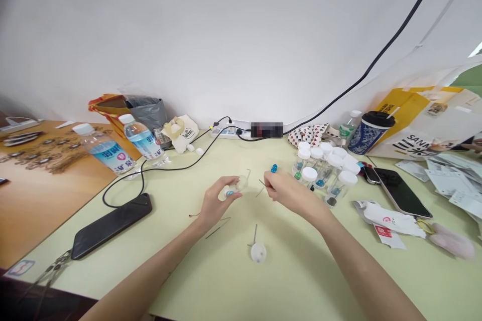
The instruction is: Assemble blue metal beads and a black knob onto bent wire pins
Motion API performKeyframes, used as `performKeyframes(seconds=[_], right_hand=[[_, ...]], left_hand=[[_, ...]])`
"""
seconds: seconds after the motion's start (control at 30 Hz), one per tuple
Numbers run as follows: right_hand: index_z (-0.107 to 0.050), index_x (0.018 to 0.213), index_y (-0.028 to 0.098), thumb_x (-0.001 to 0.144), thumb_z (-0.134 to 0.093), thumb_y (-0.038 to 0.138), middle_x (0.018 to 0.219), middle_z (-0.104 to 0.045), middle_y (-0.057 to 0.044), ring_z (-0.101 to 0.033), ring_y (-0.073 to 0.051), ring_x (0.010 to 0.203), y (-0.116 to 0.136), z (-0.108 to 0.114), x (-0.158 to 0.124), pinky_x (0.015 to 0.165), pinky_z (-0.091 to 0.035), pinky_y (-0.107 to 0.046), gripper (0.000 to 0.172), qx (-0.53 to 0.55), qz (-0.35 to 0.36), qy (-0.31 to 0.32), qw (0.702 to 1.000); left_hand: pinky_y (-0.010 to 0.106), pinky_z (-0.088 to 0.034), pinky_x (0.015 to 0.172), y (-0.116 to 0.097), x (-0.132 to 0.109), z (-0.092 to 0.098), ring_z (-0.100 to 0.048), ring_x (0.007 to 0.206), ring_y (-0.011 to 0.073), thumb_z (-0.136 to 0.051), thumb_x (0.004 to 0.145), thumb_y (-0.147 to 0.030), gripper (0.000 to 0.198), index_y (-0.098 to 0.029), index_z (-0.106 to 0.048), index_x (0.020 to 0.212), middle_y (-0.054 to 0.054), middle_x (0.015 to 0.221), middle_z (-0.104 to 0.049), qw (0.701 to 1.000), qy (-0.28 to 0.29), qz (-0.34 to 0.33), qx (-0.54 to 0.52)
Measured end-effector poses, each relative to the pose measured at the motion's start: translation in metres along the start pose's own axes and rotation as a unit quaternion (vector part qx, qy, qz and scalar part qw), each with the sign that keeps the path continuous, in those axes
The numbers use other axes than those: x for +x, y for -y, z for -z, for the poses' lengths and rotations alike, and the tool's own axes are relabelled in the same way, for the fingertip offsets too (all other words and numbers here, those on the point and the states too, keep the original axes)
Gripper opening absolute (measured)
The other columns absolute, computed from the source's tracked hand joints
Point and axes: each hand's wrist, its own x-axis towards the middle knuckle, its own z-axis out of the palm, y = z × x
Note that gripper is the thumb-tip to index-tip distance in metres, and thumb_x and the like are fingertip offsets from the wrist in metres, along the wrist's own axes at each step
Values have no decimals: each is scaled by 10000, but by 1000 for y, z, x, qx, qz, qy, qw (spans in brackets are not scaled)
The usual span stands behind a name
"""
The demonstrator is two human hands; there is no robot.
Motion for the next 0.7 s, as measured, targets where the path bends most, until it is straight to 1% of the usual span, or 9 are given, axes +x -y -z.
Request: performKeyframes(seconds=[0.1, 0.23, 0.3, 0.37, 0.47, 0.53, 0.6, 0.67, 0.7], right_hand=[[-480, 835, 205, 896, -374, 167, 781, -656, -7, -629, -107, 668, 10, 14, -7, 535, -412, -203, 128, 67, 13, -38, 997], [-530, 816, 201, 894, -457, 236, 664, -639, 15, -610, -116, 586, 21, 9, -6, 545, -432, -228, 112, 171, 52, -83, 980], [-557, 809, 200, 894, -478, 266, 639, -626, 21, -589, -114, 552, 23, 4, -3, 530, -419, -231, 134, 180, 56, -93, 978], [-592, 851, 203, 892, -504, 297, 670, -636, 18, -579, -113, 552, 25, 0, 0, 525, -413, -233, 135, 175, 54, -98, 978], [-628, 955, 217, 885, -543, 340, 693, -645, 22, -571, -108, 552, 25, 4, -2, 542, -430, -236, 165, 182, 49, -121, 975], [-637, 977, 220, 899, -524, 375, 664, -637, 22, -561, -107, 535, 25, 15, -10, 534, -434, -237, 208, 182, 39, -158, 970], [-648, 965, 219, 905, -510, 414, 664, -641, 7, -560, -112, 532, 24, 32, -25, 502, -429, -236, 246, 166, 31, -205, 964], [-656, 955, 227, 891, -536, 423, 700, -660, -15, -576, -122, 551, 21, 52, -47, 508, -434, -245, 239, 133, 27, -278, 951], [-658, 966, 238, 888, -541, 428, 716, -665, -23, -584, -127, 565, 16, 61, -59, 506, -429, -249, 237, 114, 8, -318, 941]], left_hand=[[321, -501, 888, -3, -2, -2, -611, 1018, 167, -623, 827, -256, 279, -229, -591, 1103, 50, 1085, -654, 1000, 18, -11, 13], [333, -504, 892, -6, -5, -4, -617, 1011, 176, -619, 830, -274, 296, -220, -579, 1118, 61, 1086, -655, 999, 38, -13, 14], [338, -505, 896, -8, -7, -5, -619, 1010, 177, -621, 829, -288, 302, -220, -577, 1121, 61, 1084, -656, 999, 46, -12, 9], [336, -512, 885, -9, -8, -6, -622, 1003, 177, -624, 827, -296, 300, -222, -578, 1115, 60, 1079, -658, 999, 50, -8, 3], [331, -519, 885, -9, -9, -7, -628, 994, 171, -640, 816, -293, 319, -224, -575, 1121, 58, 1068, -659, 999, 41, 7, -11], [343, -515, 916, -7, -9, -7, -629, 1002, 168, -644, 815, -291, 335, -222, -570, 1134, 58, 1074, -657, 999, 31, 20, -23], [358, -516, 929, -4, -8, -6, -632, 1010, 168, -633, 823, -299, 347, -216, -557, 1151, 64, 1088, -656, 999, 19, 34, -38], [361, -530, 913, -2, -7, -6, -637, 1014, 169, -612, 838, -312, 355, -209, -538, 1171, 72, 1095, -656, 997, 10, 48, -53], [361, -536, 905, -1, -6, -6, -639, 1012, 168, -604, 844, -316, 359, -208, -531, 1178, 74, 1094, -657, 997, 7, 55, -60]])
